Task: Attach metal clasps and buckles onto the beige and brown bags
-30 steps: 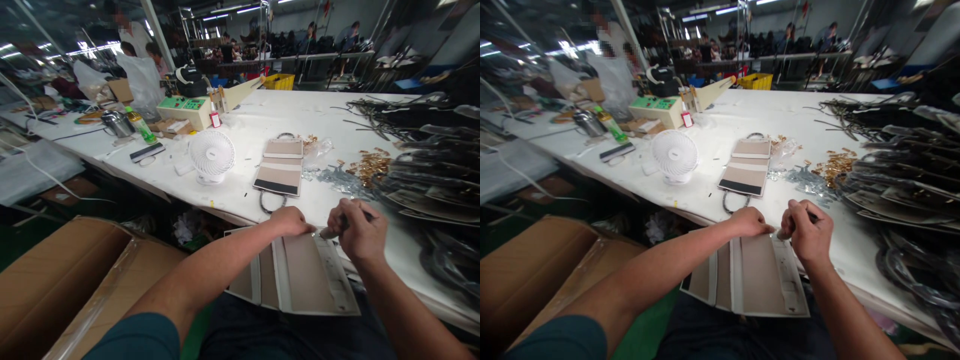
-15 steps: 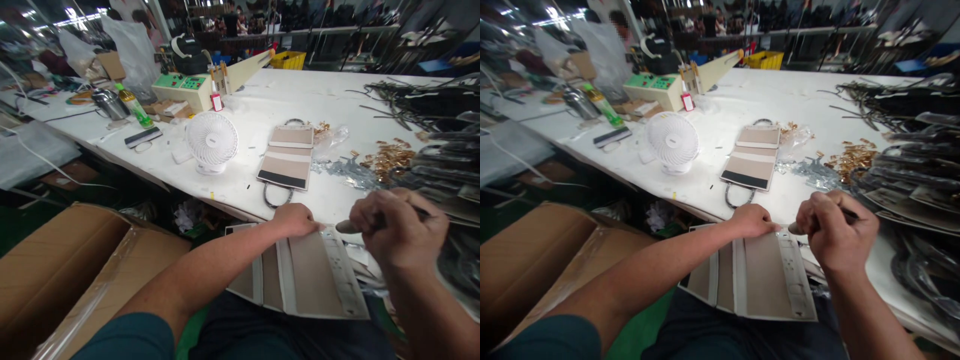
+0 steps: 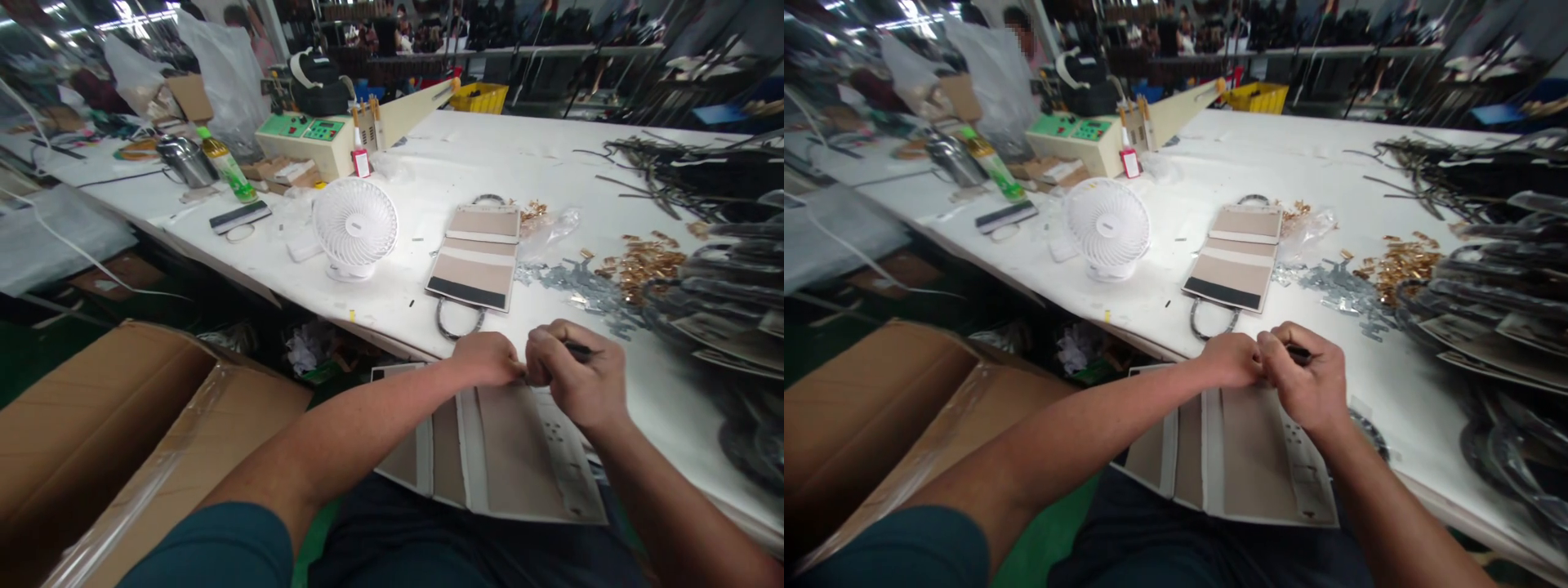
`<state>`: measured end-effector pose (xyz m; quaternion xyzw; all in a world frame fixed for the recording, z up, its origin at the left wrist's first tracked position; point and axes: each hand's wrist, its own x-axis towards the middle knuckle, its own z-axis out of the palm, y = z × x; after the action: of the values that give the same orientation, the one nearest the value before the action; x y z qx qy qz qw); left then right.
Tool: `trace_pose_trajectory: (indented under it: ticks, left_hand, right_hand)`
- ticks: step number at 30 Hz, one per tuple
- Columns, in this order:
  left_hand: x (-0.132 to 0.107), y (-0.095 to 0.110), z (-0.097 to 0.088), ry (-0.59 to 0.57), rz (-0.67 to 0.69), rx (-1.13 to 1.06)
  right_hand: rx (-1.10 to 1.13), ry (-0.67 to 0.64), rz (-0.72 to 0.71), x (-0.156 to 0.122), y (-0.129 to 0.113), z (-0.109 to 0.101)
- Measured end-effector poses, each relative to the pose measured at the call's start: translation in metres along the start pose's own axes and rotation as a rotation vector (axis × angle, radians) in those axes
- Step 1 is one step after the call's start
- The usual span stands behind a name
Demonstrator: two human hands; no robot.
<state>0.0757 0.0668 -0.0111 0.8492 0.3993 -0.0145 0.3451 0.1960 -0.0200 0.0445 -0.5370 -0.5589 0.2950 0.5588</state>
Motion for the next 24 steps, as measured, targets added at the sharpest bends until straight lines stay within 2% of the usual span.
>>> trace_pose_trajectory:
  ticks: [4, 7, 13, 15, 18, 20, 24]
  left_hand:
    - [0.008, -0.005, 0.008, -0.003, 0.03, 0.029]
    - [0.004, -0.006, 0.003, -0.001, 0.04, 0.031]
    - [-0.011, -0.005, -0.019, -0.131, 0.084, -0.073]
    - [-0.01, -0.005, -0.019, -0.116, 0.058, -0.061]
    - [-0.006, -0.005, -0.015, -0.091, 0.041, -0.06]
    - [-0.005, -0.005, -0.013, -0.088, 0.042, -0.082]
    - [-0.009, -0.003, -0.016, -0.103, 0.011, -0.113]
  right_hand:
    - [-0.155, -0.079, -0.063, 0.002, 0.003, -0.002]
    - [-0.157, -0.071, -0.024, 0.003, 0.006, -0.005]
    - [-0.062, -0.002, 0.054, 0.002, 0.012, -0.009]
    - [0.03, 0.046, 0.017, 0.006, 0.001, -0.01]
    - [0.239, 0.19, -0.122, 0.012, -0.026, -0.008]
    - [0.296, 0.247, -0.168, 0.011, -0.035, -0.005]
    - [0.255, 0.145, -0.043, -0.001, -0.017, 0.0]
